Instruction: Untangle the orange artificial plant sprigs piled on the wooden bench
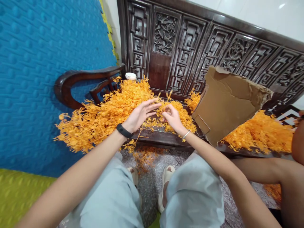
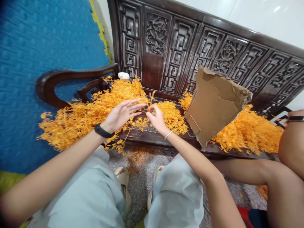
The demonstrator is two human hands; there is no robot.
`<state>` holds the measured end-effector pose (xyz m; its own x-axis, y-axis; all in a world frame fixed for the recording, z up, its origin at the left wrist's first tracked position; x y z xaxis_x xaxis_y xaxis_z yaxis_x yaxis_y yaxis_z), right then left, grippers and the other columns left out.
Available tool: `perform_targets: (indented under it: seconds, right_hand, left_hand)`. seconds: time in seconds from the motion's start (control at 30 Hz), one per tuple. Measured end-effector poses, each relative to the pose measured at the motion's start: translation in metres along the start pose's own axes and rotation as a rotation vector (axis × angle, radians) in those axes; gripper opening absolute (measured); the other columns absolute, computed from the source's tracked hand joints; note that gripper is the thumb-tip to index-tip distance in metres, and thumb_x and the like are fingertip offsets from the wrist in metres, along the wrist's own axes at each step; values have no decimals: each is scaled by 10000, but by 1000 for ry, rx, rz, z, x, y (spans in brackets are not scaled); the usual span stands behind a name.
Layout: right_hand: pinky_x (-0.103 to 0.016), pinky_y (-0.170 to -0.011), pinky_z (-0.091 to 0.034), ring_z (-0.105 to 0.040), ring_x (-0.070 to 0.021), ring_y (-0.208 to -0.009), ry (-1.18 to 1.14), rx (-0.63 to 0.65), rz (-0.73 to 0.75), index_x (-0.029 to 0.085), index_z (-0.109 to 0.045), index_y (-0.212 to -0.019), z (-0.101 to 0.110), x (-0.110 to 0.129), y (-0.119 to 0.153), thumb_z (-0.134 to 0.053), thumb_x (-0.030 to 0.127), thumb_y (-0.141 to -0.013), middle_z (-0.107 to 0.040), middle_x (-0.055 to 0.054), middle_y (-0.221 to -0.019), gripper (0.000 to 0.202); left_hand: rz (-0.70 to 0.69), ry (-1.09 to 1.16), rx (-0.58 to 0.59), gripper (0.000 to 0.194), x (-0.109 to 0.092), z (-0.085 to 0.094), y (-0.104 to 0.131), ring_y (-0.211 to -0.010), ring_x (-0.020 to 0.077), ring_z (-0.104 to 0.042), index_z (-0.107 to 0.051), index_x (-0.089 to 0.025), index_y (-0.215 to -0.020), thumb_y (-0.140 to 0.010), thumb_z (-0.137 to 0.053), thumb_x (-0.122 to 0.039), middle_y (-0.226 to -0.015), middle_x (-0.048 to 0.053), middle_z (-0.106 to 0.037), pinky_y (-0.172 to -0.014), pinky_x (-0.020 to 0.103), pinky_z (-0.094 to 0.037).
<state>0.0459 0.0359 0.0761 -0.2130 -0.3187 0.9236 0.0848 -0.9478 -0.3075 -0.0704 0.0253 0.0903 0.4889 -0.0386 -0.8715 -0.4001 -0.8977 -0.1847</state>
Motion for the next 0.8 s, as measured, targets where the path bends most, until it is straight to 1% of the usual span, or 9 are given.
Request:
perform_targets:
  seconds: [0.1,0.2,0.27,0.33,0.4,0.5,0.57,0.67,0.8]
  right_hand:
    - [-205,-471,-384,-499,-61,-466,-192,-25,-38,188,-399,-787,11,5,-4,-457,184,-681,-553,24,-711,121]
    - [-197,-498,-400,-506,-54,-492,-279,10,-27,188,-436,-818,14,14,-4,-450,173,-676,-579,18,-748,143]
    - [-200,-519,-412,-512,-55,-507,-294,35,-13,190,-449,-829,13,18,-3,-456,175,-673,-589,16,-764,157]
    - [-205,-537,-420,-514,-56,-515,-304,41,4,192,-457,-835,13,21,-2,-462,181,-676,-596,15,-773,159]
    - [-210,-550,-424,-512,-57,-516,-308,42,16,193,-463,-841,12,23,-2,-465,188,-684,-599,15,-769,157]
    - [-215,-563,-429,-506,-59,-520,-299,58,16,195,-466,-840,10,26,-3,-470,200,-694,-599,16,-753,146]
    - [-214,-563,-428,-504,-60,-525,-307,49,21,198,-459,-835,10,28,-3,-471,201,-699,-600,16,-758,136]
    - [-208,-558,-421,-497,-59,-533,-338,-7,43,199,-454,-830,17,30,-5,-475,188,-706,-600,15,-770,127]
    - [-198,-546,-399,-484,-53,-540,-318,-119,74,193,-471,-834,30,29,-6,-505,193,-727,-591,9,-773,113]
  left_hand:
    - [-74,20,-146,295,-11,23,0,-979,197,-580,-649,-146,-915,-798,-462,-342,-953,85,-674,-840,344,-448]
    - [-16,-32,-241,219,-7,38,2,-648,125,-600,-639,-139,-686,-766,-514,-300,-676,45,-650,-626,243,-477]
    - [51,-86,-193,267,-1,34,4,-445,86,-504,-572,-150,-538,-754,-529,-299,-500,8,-554,-461,205,-413]
    - [120,-173,-73,361,5,20,7,-342,72,-406,-511,-158,-450,-762,-521,-340,-398,-6,-461,-362,200,-319]
    - [129,-279,5,404,6,9,11,-329,70,-384,-505,-156,-426,-767,-520,-370,-374,-1,-437,-347,202,-286]
    - [6,-388,-24,354,-6,4,14,-379,65,-413,-528,-148,-441,-739,-578,-332,-413,1,-459,-389,188,-312]
    - [-33,-422,-40,326,-11,2,14,-384,56,-403,-532,-147,-444,-716,-611,-309,-427,-4,-464,-383,179,-291]
    - [31,-494,10,417,-7,-1,15,-322,43,-340,-521,-142,-389,-742,-575,-357,-362,1,-431,-338,185,-207]
    - [123,-556,167,536,1,-13,18,-265,47,-283,-583,-137,-396,-801,-446,-460,-277,14,-374,-319,204,-151]
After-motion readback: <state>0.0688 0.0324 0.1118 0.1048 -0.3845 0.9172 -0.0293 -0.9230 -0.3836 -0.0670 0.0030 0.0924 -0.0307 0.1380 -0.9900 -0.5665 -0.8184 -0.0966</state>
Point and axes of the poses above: each hand's wrist, its own y-axis away from the middle knuckle, its own z-axis out of the back of the hand, x = y × z, the point moved 9 cm from there along -y, towards the middle knuckle
